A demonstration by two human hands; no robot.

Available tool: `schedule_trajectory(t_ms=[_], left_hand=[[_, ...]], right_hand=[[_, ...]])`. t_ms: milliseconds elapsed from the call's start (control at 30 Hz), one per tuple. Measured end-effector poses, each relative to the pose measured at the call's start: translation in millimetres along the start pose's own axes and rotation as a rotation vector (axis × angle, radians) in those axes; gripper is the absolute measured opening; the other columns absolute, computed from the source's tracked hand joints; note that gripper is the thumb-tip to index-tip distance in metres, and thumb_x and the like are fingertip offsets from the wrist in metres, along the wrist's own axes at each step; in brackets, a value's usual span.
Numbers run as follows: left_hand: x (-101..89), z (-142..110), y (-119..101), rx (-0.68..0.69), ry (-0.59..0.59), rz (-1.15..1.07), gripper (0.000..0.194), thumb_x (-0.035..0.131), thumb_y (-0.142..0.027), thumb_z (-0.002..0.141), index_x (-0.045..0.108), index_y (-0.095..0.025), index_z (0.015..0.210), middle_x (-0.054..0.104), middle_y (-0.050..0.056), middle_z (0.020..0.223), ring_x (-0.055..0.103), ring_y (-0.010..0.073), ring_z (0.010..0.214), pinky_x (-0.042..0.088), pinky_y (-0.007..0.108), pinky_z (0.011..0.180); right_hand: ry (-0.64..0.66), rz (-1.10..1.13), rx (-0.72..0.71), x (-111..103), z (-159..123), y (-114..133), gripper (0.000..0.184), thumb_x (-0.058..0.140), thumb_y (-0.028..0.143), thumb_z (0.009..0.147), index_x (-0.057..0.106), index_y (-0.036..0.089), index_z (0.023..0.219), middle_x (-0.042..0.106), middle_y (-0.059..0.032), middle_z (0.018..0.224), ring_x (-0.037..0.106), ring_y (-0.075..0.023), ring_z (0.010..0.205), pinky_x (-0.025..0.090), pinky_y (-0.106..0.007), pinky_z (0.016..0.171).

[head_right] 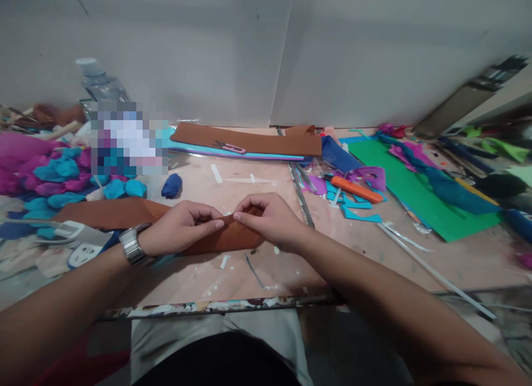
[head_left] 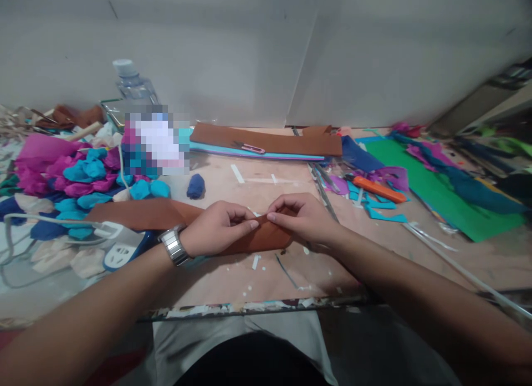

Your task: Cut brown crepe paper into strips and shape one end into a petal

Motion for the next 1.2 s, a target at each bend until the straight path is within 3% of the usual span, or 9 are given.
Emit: schedule_trajectory(t_ms=[167,467,700,967,1200], left_hand=[[-5.1,0.4,-1.3,0.013,-0.063,0.028,0.036,0.058,-0.043,0.099,0.077,-0.014,0.092,0.066,0.002,0.079,0.055,0.0147,0.076,0.042,0.025,0.071],[-1.7,-0.5,-1.8,0.031,-0.037,0.027,0.042,0.053,-0.045,0.101,0.076,-0.013,0.090,0.061,0.000,0.076,0.052,0.0142,0.074,0.041,0.025,0.071],[3.6,0.6,-1.1,-0.002,0.027,-0.009,0.037,0.061,-0.044,0.097,0.070,-0.012,0.082,0.059,-0.001,0.071,0.047,0.0117,0.067,0.036,0.023,0.063],[5.1,0.3,1.9,0.009,0.135,-0.022,0.037,0.052,-0.041,0.101,0.061,-0.015,0.077,0.044,-0.004,0.069,0.039,0.0117,0.068,0.034,0.025,0.065],[4.0,0.7,-1.6,0.008,0.122,-0.062,0.040,0.049,-0.043,0.102,0.058,-0.015,0.075,0.041,-0.004,0.070,0.037,0.0124,0.068,0.033,0.025,0.065]], right_hand=[[-0.049,-0.013,-0.009,-2.4,1.0,1.7,0.018,0.077,0.035,0.081,0.077,0.016,0.083,0.074,-0.0034,0.078,0.064,-0.0163,0.072,0.047,-0.027,0.065],[-0.018,-0.019,-0.017,0.5,0.0,1.3,0.017,0.076,0.035,0.083,0.078,0.017,0.085,0.076,-0.0037,0.081,0.065,-0.0170,0.074,0.048,-0.028,0.068],[0.019,-0.034,-0.043,4.2,-1.8,-1.1,0.015,0.076,0.033,0.084,0.077,0.018,0.085,0.076,-0.0033,0.082,0.067,-0.0174,0.077,0.051,-0.028,0.071],[0.032,-0.062,-0.066,5.4,-2.5,0.6,0.014,0.075,0.032,0.085,0.077,0.018,0.085,0.078,-0.0046,0.083,0.069,-0.0189,0.079,0.054,-0.030,0.072],[0.036,-0.068,-0.083,2.9,-1.8,-0.3,0.014,0.076,0.033,0.086,0.078,0.019,0.087,0.079,-0.0040,0.085,0.070,-0.0185,0.079,0.055,-0.030,0.075]])
Point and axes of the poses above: each hand's wrist, its own z-axis towards the middle knuckle, its own x-axis out of the palm, y = z × x, the point moved 1 cm from there along z, towards the middle knuckle
